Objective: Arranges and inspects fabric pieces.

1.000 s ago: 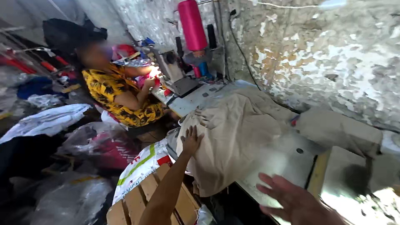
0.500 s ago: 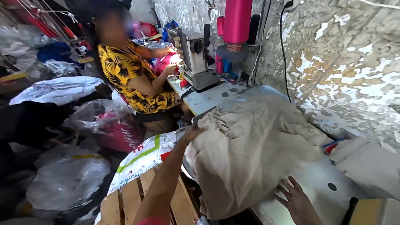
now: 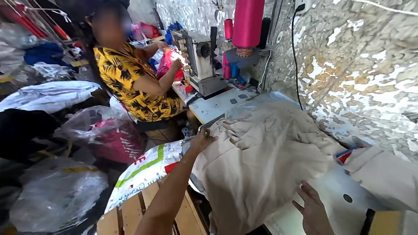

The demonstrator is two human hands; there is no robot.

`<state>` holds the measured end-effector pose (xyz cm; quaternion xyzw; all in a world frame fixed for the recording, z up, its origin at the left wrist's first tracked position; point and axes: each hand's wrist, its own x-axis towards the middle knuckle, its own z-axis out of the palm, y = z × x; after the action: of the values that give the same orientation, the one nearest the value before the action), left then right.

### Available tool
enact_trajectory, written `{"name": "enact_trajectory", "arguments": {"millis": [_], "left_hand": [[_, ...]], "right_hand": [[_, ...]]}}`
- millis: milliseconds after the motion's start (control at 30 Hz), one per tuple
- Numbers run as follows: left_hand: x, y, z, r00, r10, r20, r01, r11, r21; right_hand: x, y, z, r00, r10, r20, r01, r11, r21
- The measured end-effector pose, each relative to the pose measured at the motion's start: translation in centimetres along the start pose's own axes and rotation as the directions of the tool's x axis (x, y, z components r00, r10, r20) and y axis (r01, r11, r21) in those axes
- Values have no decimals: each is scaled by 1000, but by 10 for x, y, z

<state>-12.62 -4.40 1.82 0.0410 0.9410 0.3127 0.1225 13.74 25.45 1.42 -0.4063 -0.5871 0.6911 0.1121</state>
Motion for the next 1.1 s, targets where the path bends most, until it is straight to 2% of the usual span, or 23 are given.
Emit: {"name": "enact_trajectory", "arguments": {"millis": [67,133,233,300,400,433,533,600,700,800,867,900,967,1033,1100], "left_hand": [[5,-11,-2,997,-50,52,52,997,-56],[8,-14,-3,998,-55,41,59,993,-106],[4,3,-4,998,5,-60,-2,999,38],[-3,9,-4,992,17,-125,-10,998,57],[-7,5,-5,997,3,-81,-2,1000,12],[-8,5,-5,998,12,-58,-9,999,48],[-10,7,-2,993,102,-63,-80,952,294],[-11,5,2,976,191,-105,-143,924,354],[-14,6,16,928,317,-196,-235,906,352],[-33,20,21,905,351,-238,-268,909,320],[-55,36,20,884,401,-240,-341,905,255],[-69,47,21,868,448,-215,-403,888,223],[-105,70,32,789,588,-178,-564,808,168],[-146,94,50,648,749,-137,-736,663,137],[-175,104,76,503,861,-71,-850,508,140]], "right_hand": [[-8,-3,2,999,-25,24,25,1000,-8],[-14,-3,1,999,-18,45,18,1000,-8],[-17,-2,-7,999,-8,51,8,1000,-7],[-15,-2,-13,999,-16,45,16,1000,-8],[-16,-2,-18,999,-14,53,14,1000,-3],[-17,-3,-19,998,-8,59,8,1000,2],[-21,-2,-21,997,10,81,-11,1000,4],[-22,-1,-23,996,25,91,-25,1000,0],[-23,1,-26,995,25,95,-25,1000,3],[-23,0,-36,995,9,104,-8,1000,-10],[-22,-1,-40,995,18,102,-19,1000,1],[-20,-1,-39,994,38,99,-40,999,25],[-14,0,-34,988,94,125,-107,989,101],[-8,-2,-28,969,110,221,-153,970,187],[-5,-12,-20,954,89,287,-164,954,249]]}}
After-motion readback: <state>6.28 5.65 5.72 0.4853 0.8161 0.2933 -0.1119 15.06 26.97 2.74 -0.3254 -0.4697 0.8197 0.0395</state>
